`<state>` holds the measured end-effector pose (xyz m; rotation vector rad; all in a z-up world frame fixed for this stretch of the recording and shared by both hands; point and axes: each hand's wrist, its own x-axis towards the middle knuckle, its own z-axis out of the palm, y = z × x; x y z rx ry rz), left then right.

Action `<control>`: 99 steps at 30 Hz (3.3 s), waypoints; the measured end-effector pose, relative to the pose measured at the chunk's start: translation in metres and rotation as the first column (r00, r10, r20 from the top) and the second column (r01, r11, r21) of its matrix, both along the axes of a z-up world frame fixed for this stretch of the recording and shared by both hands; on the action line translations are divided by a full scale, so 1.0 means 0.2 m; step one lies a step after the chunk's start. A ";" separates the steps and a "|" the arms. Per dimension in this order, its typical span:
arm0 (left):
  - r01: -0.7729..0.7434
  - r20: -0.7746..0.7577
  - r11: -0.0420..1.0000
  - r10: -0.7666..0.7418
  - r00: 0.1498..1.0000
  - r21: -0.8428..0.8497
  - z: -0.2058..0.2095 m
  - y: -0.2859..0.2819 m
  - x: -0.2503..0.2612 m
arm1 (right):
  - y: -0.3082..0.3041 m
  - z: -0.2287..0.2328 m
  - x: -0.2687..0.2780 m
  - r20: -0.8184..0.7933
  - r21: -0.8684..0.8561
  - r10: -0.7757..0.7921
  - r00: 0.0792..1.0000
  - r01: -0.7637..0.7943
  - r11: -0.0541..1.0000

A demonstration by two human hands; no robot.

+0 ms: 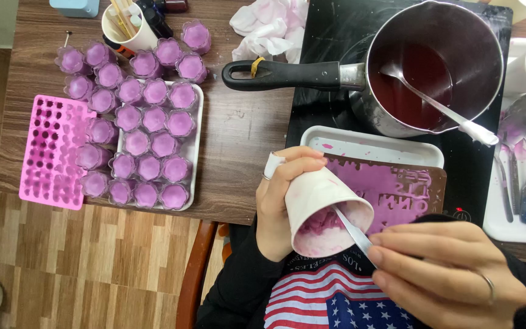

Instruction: The person scoops pink wax pieces from a paper cup and uses tweezers to place the pieces one at a time into the letter cavities of a mold on a tray, filling a letter-shaped candle. Purple flower-shaped candles in molds and a pot of melted purple wax sit on the table nearby.

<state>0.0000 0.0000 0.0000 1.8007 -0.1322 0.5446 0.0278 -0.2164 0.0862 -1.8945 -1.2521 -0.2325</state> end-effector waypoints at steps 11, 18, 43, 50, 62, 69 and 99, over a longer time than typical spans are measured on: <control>0.011 -0.006 1.000 -0.011 1.000 -0.009 0.01 -0.01 0.01 | -0.06 0.02 0.04 0.114 -0.140 0.051 0.992 -0.035 0.990; 0.066 -0.035 0.997 -0.068 0.997 -0.039 0.03 -0.01 0.00 | -0.09 0.02 0.06 0.061 -0.097 0.044 0.997 -0.038 0.995; 0.081 -0.203 0.997 -0.080 0.976 -0.005 0.05 -0.05 0.00 | -0.18 -0.15 0.15 -0.162 0.191 -0.016 0.987 0.047 0.980; 0.146 -0.170 0.989 -0.146 0.975 -0.011 0.07 -0.08 0.00 | -0.11 -0.24 0.20 -0.185 0.378 -0.046 0.982 0.114 0.919; 0.082 -0.182 0.997 -0.081 0.980 -0.004 0.04 -0.04 -0.03 | -0.09 -0.34 0.17 -0.416 0.463 -0.033 0.909 0.243 0.852; 0.082 -0.126 0.997 -0.081 0.989 0.007 0.00 0.00 -0.04 | -0.17 -0.36 0.17 -0.667 0.490 -0.028 0.745 0.466 0.737; 0.040 -0.178 0.994 -0.022 0.984 0.099 0.09 0.04 0.06 | -0.07 -0.47 0.29 -0.022 -0.426 -0.456 0.890 0.405 0.809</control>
